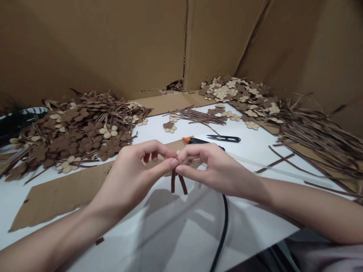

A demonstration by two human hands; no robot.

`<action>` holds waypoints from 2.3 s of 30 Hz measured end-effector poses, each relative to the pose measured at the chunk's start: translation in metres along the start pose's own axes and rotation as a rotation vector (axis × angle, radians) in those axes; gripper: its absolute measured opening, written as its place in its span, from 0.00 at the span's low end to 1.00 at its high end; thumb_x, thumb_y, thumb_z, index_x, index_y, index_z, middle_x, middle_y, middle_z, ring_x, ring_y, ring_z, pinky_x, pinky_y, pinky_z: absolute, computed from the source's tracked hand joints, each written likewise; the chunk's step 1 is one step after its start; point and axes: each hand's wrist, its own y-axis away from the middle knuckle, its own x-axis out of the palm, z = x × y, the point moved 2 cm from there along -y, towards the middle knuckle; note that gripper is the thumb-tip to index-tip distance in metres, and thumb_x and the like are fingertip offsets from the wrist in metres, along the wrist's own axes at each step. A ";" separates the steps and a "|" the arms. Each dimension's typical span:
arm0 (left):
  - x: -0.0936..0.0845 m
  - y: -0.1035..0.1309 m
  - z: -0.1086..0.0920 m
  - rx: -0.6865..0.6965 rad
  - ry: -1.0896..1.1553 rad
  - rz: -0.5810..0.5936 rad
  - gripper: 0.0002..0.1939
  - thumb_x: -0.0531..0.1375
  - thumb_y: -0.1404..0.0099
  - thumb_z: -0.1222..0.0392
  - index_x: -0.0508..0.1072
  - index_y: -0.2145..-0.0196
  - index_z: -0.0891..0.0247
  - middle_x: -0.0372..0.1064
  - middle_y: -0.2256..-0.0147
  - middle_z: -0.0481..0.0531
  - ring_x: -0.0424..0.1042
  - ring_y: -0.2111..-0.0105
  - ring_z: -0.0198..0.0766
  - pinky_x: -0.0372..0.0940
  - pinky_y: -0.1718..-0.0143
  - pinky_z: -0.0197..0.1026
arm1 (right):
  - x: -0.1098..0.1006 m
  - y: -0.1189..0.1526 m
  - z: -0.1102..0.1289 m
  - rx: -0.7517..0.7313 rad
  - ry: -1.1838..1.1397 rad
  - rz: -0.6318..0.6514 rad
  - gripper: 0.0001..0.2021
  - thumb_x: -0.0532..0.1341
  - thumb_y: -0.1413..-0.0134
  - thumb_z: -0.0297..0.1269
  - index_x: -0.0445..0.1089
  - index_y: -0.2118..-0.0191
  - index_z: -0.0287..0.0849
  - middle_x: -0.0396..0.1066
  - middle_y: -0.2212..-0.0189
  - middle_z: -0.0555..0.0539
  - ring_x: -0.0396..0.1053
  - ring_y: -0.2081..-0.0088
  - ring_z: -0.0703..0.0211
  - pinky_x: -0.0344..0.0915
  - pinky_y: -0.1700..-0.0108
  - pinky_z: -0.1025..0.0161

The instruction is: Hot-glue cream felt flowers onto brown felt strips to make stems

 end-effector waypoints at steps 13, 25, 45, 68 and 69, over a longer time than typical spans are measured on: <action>0.001 -0.004 0.003 -0.131 0.232 0.140 0.08 0.58 0.42 0.56 0.74 0.76 0.60 0.68 0.81 0.45 0.66 0.79 0.32 0.59 0.78 0.32 | 0.001 -0.003 -0.006 0.101 -0.107 0.065 0.05 0.56 0.49 0.31 0.64 0.74 0.41 0.65 0.78 0.53 0.63 0.74 0.66 0.60 0.72 0.69; 0.013 0.001 0.004 -0.062 0.056 0.028 0.12 0.53 0.38 0.55 0.69 0.74 0.63 0.66 0.77 0.45 0.62 0.76 0.33 0.55 0.75 0.33 | 0.003 0.000 -0.007 0.143 -0.085 0.011 0.04 0.58 0.49 0.35 0.67 0.66 0.41 0.70 0.72 0.50 0.68 0.70 0.64 0.62 0.70 0.68; 0.028 0.006 0.004 -0.053 0.335 -0.079 0.08 0.52 0.36 0.58 0.65 0.71 0.62 0.66 0.73 0.46 0.66 0.70 0.34 0.60 0.68 0.34 | 0.005 0.002 -0.003 0.015 -0.180 -0.195 0.04 0.56 0.46 0.32 0.63 0.71 0.41 0.70 0.73 0.50 0.69 0.69 0.63 0.65 0.68 0.67; 0.066 -0.021 0.053 0.191 -0.214 -0.008 0.09 0.51 0.36 0.63 0.66 0.58 0.62 0.67 0.60 0.52 0.61 0.57 0.42 0.58 0.57 0.44 | -0.032 0.020 -0.009 0.116 0.245 -0.155 0.06 0.49 0.41 0.34 0.59 0.69 0.45 0.62 0.76 0.55 0.58 0.73 0.65 0.54 0.72 0.66; 0.066 -0.020 0.052 0.192 -0.197 -0.012 0.09 0.51 0.36 0.63 0.66 0.58 0.62 0.67 0.59 0.53 0.62 0.56 0.42 0.58 0.56 0.44 | -0.032 0.020 -0.010 0.118 0.266 -0.146 0.06 0.50 0.41 0.34 0.59 0.70 0.45 0.62 0.76 0.55 0.57 0.73 0.65 0.53 0.73 0.66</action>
